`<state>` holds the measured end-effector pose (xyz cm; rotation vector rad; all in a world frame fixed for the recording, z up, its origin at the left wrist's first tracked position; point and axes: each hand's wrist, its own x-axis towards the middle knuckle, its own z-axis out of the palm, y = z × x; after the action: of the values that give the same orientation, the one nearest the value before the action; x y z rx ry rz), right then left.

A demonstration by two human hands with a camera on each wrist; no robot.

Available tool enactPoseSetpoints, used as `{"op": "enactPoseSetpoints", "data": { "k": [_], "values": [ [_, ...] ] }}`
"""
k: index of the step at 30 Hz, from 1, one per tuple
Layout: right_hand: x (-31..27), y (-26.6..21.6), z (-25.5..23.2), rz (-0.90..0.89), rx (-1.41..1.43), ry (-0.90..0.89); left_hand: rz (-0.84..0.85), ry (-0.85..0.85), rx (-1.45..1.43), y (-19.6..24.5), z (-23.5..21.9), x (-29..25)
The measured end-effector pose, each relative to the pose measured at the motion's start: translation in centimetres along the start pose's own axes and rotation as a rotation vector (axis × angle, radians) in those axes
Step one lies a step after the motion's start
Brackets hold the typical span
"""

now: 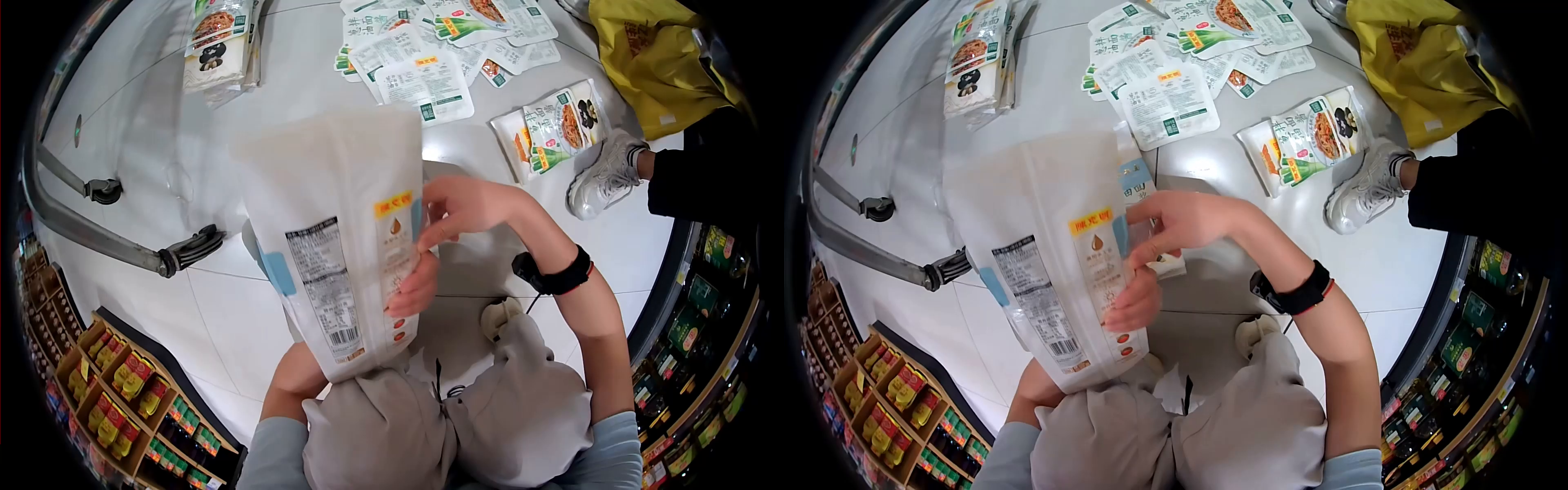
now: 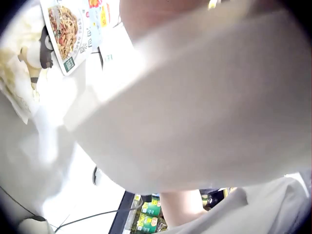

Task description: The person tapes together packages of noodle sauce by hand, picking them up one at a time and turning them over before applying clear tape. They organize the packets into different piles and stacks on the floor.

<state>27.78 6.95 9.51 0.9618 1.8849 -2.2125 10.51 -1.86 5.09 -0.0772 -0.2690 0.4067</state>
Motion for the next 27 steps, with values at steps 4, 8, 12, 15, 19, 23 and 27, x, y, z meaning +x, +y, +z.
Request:
{"op": "enactPoseSetpoints", "data": {
  "k": [4, 8, 12, 15, 19, 23, 27],
  "values": [
    [-0.5, 3.0, 2.2, -0.231, 0.233, 0.067, -0.026, 0.065, -0.109, -0.8, 0.4, 0.3],
    [-0.7, 6.5, 5.4, -0.346, 0.491, 0.297, 0.005, 0.002, -0.151, -0.6, -0.4, 0.3],
    [-2.4, 7.7, 6.8, -0.255, 0.706, 0.293, 0.224, 0.569, 0.152, -0.1, 0.6, -2.6],
    [-3.1, 9.5, 7.9, -0.199, 0.744, 0.341, 0.22, 1.242, 0.799, 2.0, -0.9, -7.0],
    [-3.1, 8.8, 8.2, -0.117, 0.873, 0.478, 0.37, 0.841, 0.513, 2.5, 0.6, -7.6],
    [-1.0, 9.8, 9.4, -0.086, 0.542, 0.663, 0.34, 1.331, 1.3, 1.3, -4.2, -6.7],
    [-1.4, 7.1, 8.2, -0.045, -0.107, 0.692, 0.315, 1.511, 1.013, 1.4, -6.3, -5.4]
  ]
}}
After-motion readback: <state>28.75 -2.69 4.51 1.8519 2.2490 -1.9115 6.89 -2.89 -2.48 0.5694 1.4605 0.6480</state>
